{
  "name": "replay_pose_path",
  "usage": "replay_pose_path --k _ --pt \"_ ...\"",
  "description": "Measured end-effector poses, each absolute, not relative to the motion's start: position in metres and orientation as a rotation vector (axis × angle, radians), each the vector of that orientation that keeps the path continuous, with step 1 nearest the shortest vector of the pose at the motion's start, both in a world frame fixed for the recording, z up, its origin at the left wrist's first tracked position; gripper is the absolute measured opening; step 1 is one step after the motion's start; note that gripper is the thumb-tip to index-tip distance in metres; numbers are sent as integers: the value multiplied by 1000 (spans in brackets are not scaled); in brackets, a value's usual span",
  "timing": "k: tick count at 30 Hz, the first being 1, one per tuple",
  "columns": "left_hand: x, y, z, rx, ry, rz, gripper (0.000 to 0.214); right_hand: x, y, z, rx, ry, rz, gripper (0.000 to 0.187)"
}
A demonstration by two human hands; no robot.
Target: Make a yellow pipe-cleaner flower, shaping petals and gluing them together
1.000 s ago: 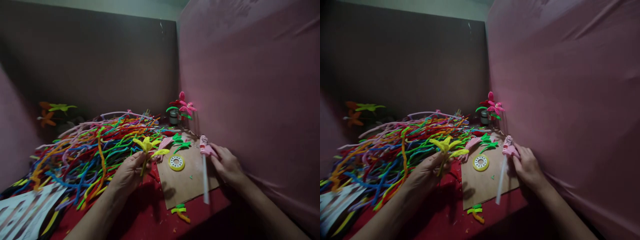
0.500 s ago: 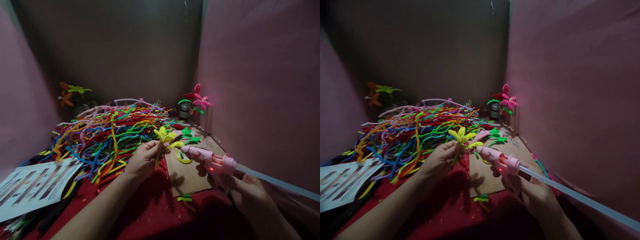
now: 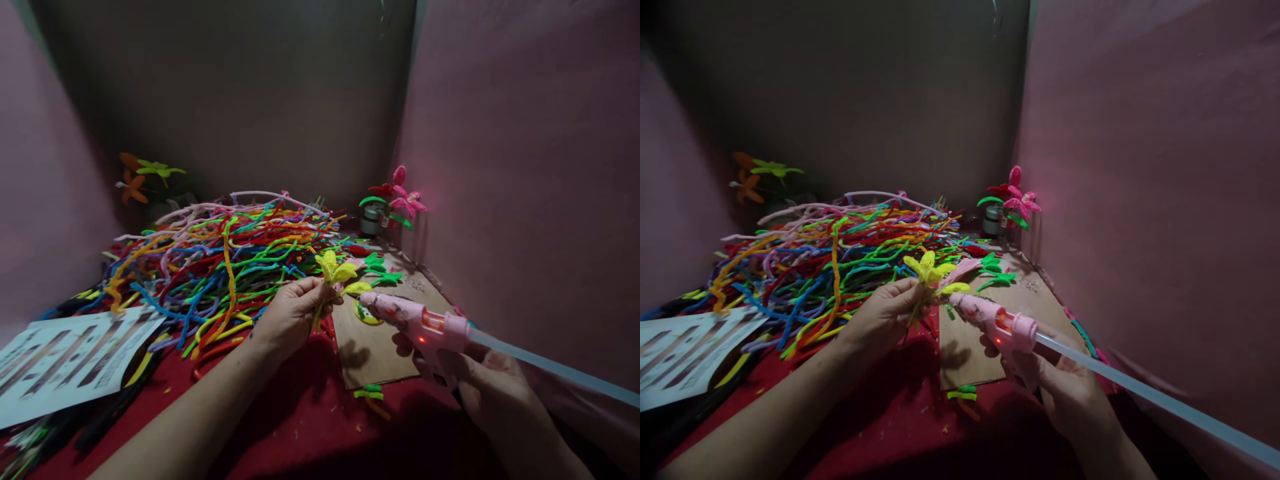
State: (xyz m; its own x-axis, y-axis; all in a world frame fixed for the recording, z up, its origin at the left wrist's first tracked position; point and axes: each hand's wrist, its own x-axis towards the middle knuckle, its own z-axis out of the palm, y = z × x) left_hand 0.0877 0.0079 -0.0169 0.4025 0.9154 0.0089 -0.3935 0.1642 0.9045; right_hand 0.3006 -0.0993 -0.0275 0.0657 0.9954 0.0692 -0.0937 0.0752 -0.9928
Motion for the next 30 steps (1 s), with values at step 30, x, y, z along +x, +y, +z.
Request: replay_pose_path --k 30 --pt "87 10 -22 1138 665 990 21 301 -96 -32 -1069 -927 1189 26"
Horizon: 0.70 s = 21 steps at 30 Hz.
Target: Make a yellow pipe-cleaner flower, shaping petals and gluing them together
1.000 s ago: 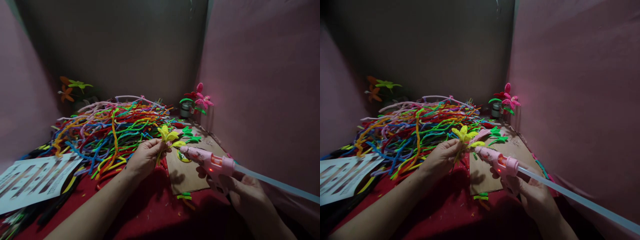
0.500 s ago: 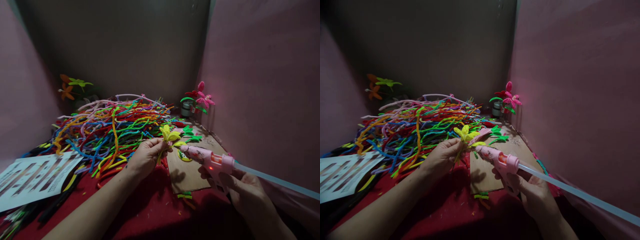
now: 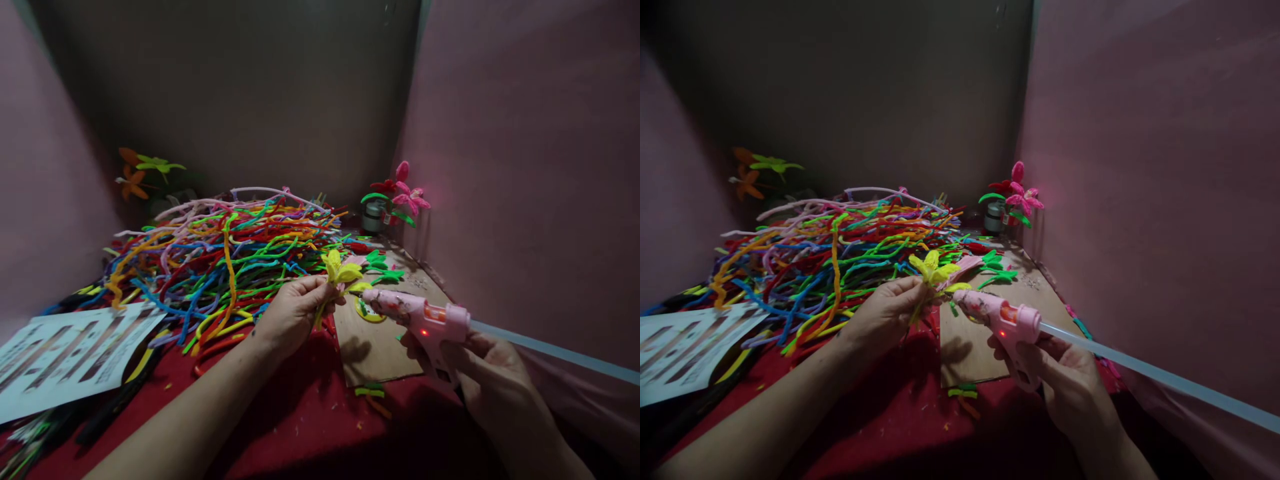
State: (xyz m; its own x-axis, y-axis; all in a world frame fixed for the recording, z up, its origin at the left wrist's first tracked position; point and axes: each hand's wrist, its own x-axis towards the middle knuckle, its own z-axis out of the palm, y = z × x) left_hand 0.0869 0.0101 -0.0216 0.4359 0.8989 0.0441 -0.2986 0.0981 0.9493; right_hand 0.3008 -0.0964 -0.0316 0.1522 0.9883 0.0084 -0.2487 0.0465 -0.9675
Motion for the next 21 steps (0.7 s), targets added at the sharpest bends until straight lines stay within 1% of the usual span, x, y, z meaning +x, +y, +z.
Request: replay_pose_path --k 8,21 --pt "87 11 -24 1120 663 993 22 299 -97 -31 -1063 -872 1192 24" --pt "87 11 -24 1091 686 991 20 299 -102 -28 -1112 -937 1163 27"
